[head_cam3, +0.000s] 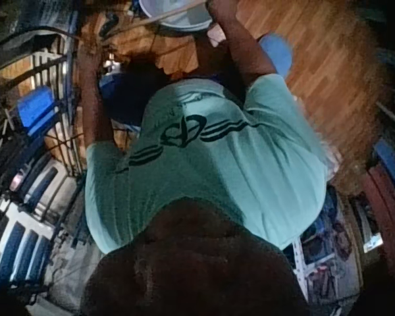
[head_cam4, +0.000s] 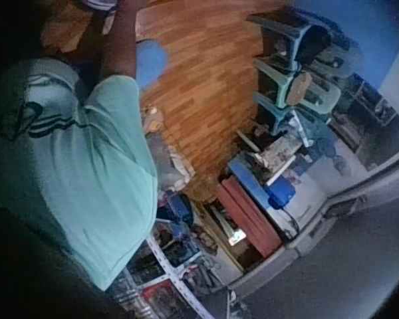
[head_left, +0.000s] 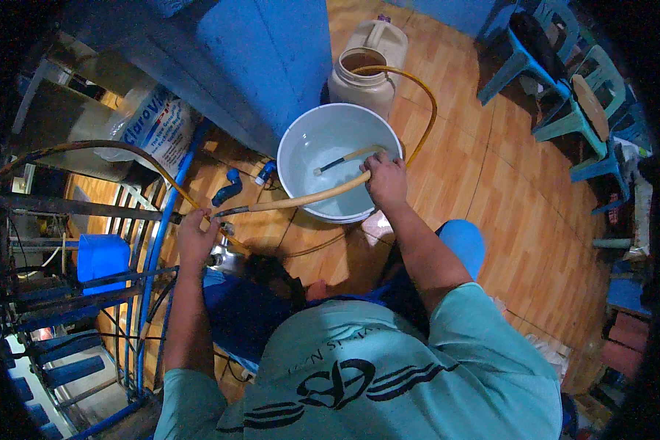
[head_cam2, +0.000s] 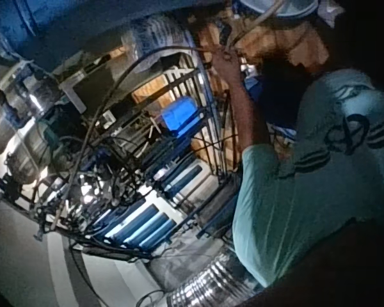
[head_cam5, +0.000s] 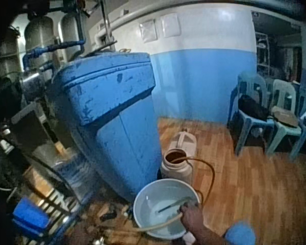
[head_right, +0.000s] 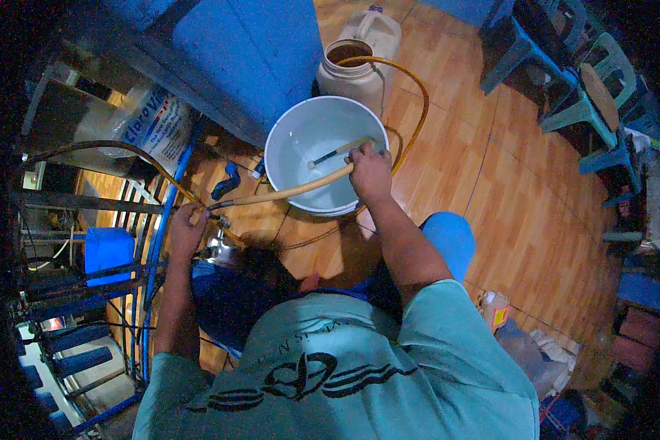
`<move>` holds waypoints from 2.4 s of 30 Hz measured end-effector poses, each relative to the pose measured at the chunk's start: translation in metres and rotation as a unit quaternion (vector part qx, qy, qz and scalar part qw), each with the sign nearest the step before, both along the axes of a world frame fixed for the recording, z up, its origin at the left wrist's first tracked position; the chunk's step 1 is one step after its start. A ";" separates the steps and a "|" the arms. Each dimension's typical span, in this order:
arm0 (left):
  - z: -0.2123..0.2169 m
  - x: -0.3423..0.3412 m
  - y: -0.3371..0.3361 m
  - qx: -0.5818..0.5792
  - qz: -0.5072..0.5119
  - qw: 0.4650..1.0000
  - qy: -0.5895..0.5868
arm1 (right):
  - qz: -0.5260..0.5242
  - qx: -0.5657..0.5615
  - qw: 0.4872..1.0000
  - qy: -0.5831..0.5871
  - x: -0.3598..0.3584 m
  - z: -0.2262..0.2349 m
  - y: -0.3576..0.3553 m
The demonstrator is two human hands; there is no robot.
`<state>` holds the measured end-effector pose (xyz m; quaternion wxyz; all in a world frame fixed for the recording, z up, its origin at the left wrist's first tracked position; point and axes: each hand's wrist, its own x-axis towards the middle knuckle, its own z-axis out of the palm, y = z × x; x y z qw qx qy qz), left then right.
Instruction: The person uses a pair of scissors to cut a black hose, then connects a yellow hose to a blue valve on a large tank. They place the hose end into a white bucket, adjust the connection, and attach a nozzle to the hose end.
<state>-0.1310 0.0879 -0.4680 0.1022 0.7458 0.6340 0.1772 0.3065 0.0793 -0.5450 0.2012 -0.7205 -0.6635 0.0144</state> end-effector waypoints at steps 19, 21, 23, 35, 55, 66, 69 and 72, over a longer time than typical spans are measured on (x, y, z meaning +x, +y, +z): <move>-0.014 -0.005 0.004 0.031 -0.035 0.999 0.028 | -0.002 -0.020 1.000 0.016 0.002 -0.004 0.002; -0.011 -0.001 0.002 0.015 -0.021 1.000 0.016 | 0.000 -0.011 1.000 0.010 0.002 -0.003 0.001; -0.013 -0.001 0.003 0.020 -0.026 0.999 0.014 | 0.003 -0.006 1.000 0.006 0.003 -0.003 -0.001; -0.017 -0.008 0.003 0.034 -0.038 0.998 0.032 | 0.011 0.017 1.000 0.008 0.003 -0.010 0.001; -0.007 0.003 0.000 0.014 -0.083 0.996 0.037 | 0.010 -0.009 1.000 0.012 0.002 -0.004 0.001; 0.008 0.016 -0.004 -0.077 -0.035 0.995 0.054 | -0.005 -0.042 0.999 -0.019 0.001 -0.005 0.003; 0.010 0.023 -0.007 -0.114 0.012 0.993 0.042 | 0.003 -0.016 1.000 -0.022 0.003 -0.009 0.003; 0.011 0.024 -0.008 -0.130 0.014 0.990 0.051 | 0.005 -0.002 1.000 -0.018 0.003 -0.011 0.003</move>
